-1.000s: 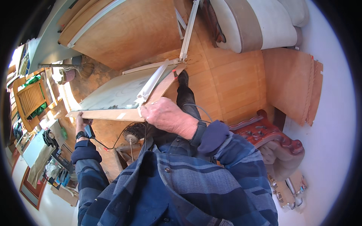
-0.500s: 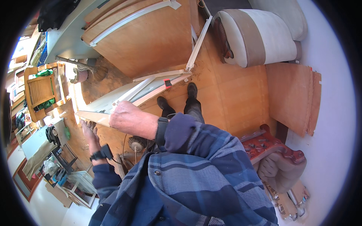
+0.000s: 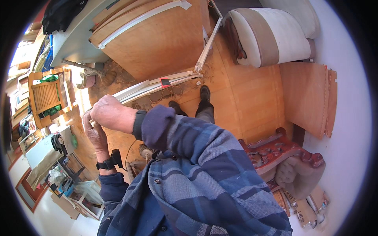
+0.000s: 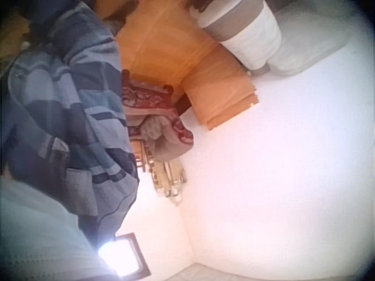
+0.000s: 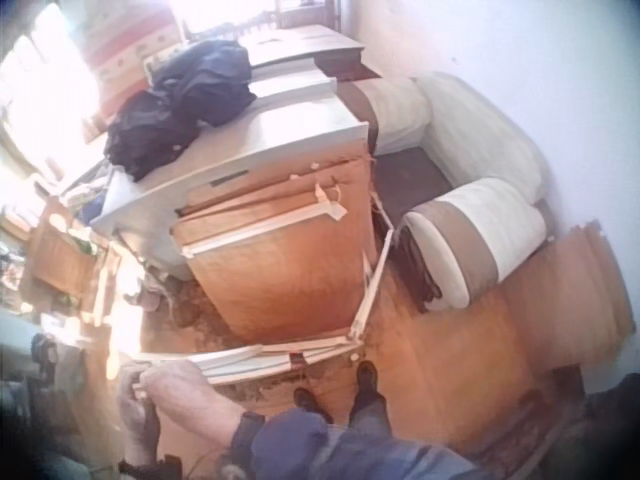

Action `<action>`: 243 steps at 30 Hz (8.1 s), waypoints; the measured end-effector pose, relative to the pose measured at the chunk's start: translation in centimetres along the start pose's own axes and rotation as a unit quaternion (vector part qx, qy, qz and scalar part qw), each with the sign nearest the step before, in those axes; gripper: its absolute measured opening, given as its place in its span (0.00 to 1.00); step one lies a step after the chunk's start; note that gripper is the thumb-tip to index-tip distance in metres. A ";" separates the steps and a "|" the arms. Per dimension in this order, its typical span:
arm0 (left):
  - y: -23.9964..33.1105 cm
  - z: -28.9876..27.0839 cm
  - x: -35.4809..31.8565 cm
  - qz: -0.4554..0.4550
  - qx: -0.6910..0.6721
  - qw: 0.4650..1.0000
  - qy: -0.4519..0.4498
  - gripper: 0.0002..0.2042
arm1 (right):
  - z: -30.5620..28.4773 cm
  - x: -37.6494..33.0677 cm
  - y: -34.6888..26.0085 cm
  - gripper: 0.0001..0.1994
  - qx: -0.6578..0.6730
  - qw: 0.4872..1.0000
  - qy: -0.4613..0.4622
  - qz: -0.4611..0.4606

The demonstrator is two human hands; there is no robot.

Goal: The person ties a yellow string around a rectangular frame, then places it on a stack of similar frames. They pick up another frame, tie a string around it, and place it on the stack. The person repeats this process with additional frames.

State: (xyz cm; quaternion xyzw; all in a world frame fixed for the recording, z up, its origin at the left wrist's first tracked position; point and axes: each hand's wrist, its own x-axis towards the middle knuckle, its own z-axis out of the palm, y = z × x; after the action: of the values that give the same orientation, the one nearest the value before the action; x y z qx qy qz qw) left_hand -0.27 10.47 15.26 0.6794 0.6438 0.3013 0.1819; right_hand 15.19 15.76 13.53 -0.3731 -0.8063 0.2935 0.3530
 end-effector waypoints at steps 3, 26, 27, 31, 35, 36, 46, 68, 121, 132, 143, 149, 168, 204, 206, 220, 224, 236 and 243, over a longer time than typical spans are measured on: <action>-1.6 -1.2 0.6 -0.012 -0.018 1.000 0.010 0.32 | 1.4 1.5 -1.1 0.04 0.000 1.000 -0.008 0.022; -6.3 -5.5 -1.8 -0.139 -0.073 0.967 0.202 0.23 | 1.5 -34.8 39.8 0.47 0.459 0.452 0.182 0.743; -6.3 -5.3 -1.8 -0.151 -0.078 0.961 0.217 0.23 | 2.7 -34.5 41.6 0.46 0.472 0.445 0.192 0.736; -5.8 -5.4 -1.3 -0.189 -0.063 0.949 0.245 0.23 | 6.7 -34.2 47.3 0.41 0.567 0.389 0.246 0.683; -6.5 -6.0 -0.9 -0.208 -0.107 0.935 0.267 0.24 | 8.0 -34.7 51.0 0.27 0.630 0.350 0.239 0.651; -6.7 -6.2 -1.0 -0.208 -0.108 0.936 0.264 0.24 | 8.1 -34.8 51.1 0.26 0.666 0.342 0.235 0.620; -8.8 -7.3 -1.1 -0.133 -0.045 0.965 0.221 0.25 | 4.8 -33.3 49.2 0.18 0.608 0.367 0.322 0.626; -3.7 -4.2 1.6 -0.075 -0.077 0.986 0.130 0.31 | 2.5 -12.3 18.7 0.29 0.320 0.898 -0.130 0.272; -14.9 -12.2 4.5 -0.143 -0.067 0.979 0.129 0.29 | 8.8 -9.0 11.7 0.25 0.076 0.995 0.023 0.053; -6.8 -13.9 5.9 -0.122 0.211 0.965 0.101 0.27 | 10.2 -5.2 13.8 0.12 0.058 0.996 -0.014 0.072; -2.2 -0.6 7.0 0.021 0.540 0.749 -0.384 0.36 | 11.2 -2.1 13.0 0.09 0.060 0.992 -0.097 0.049; -5.6 -1.0 6.3 -0.068 0.492 0.777 -0.387 0.23 | 10.8 -0.9 13.1 0.09 0.076 0.988 -0.130 0.037; -9.1 -4.0 11.3 -0.166 0.368 0.837 -0.368 0.25 | 7.2 -29.4 39.6 0.41 -0.102 0.862 -0.165 0.467; -5.4 1.9 16.4 -0.163 0.441 0.807 -0.357 0.25 | 22.6 -23.8 39.6 0.16 0.105 0.870 -0.370 0.307; -5.5 1.7 16.6 -0.163 0.426 0.812 -0.363 0.24 | 20.3 -25.5 33.7 0.12 0.094 0.895 -0.314 0.302; -5.8 2.7 16.6 0.013 0.437 0.825 -0.359 0.11 | -8.2 -21.6 12.1 0.11 0.193 0.914 -0.201 0.295; -5.9 2.9 17.1 0.010 0.450 0.810 -0.376 0.16 | -16.1 -20.8 12.3 0.09 0.096 0.908 -0.214 0.347; -4.8 1.4 17.4 -0.012 0.464 0.791 -0.399 0.12 | -28.6 -20.4 9.0 0.14 0.355 0.706 -0.203 0.579; -6.3 1.4 17.3 -0.008 0.438 0.816 -0.377 0.12 | -40.0 -18.8 5.0 0.09 0.165 0.731 -0.221 0.625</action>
State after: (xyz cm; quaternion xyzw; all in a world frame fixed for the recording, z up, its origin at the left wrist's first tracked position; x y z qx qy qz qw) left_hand -4.41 28.31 13.23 0.7423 0.5945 -0.2940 0.0961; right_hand 57.61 11.67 26.39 -0.6534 -0.3857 0.6500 -0.0421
